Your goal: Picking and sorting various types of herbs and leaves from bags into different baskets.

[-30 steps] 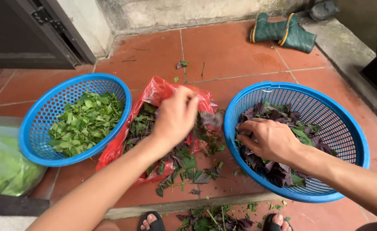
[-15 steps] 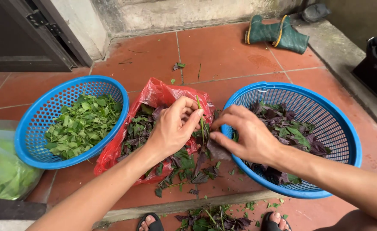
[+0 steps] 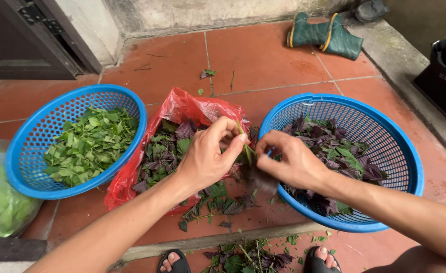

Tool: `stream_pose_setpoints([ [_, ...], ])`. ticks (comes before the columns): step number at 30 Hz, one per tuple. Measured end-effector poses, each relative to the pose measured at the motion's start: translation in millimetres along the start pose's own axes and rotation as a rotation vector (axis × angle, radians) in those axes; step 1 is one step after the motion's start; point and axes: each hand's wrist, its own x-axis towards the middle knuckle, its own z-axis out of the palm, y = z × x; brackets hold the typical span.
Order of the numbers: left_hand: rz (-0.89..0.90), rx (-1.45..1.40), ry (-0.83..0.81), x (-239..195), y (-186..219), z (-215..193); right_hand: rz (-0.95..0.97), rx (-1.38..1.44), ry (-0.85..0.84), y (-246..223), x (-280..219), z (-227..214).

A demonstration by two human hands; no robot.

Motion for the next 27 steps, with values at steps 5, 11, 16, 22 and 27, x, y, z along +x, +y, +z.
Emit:
stream_pose_setpoints([
  [5,0.070,0.082,-0.002,0,7,3,0.147,-0.039,0.095,-4,8,-12],
  [11,0.042,0.042,0.056,3,-1,3,0.163,-0.280,0.153,14,21,-17],
  [16,-0.008,-0.054,0.115,11,1,-21,0.251,-0.424,0.187,79,25,-32],
  [22,-0.134,-0.328,0.057,-3,-10,-11,-0.088,-0.238,0.186,10,5,-34],
  [27,-0.210,-0.349,0.007,-6,-3,-5,-0.299,-0.049,0.000,-28,-5,-24],
])
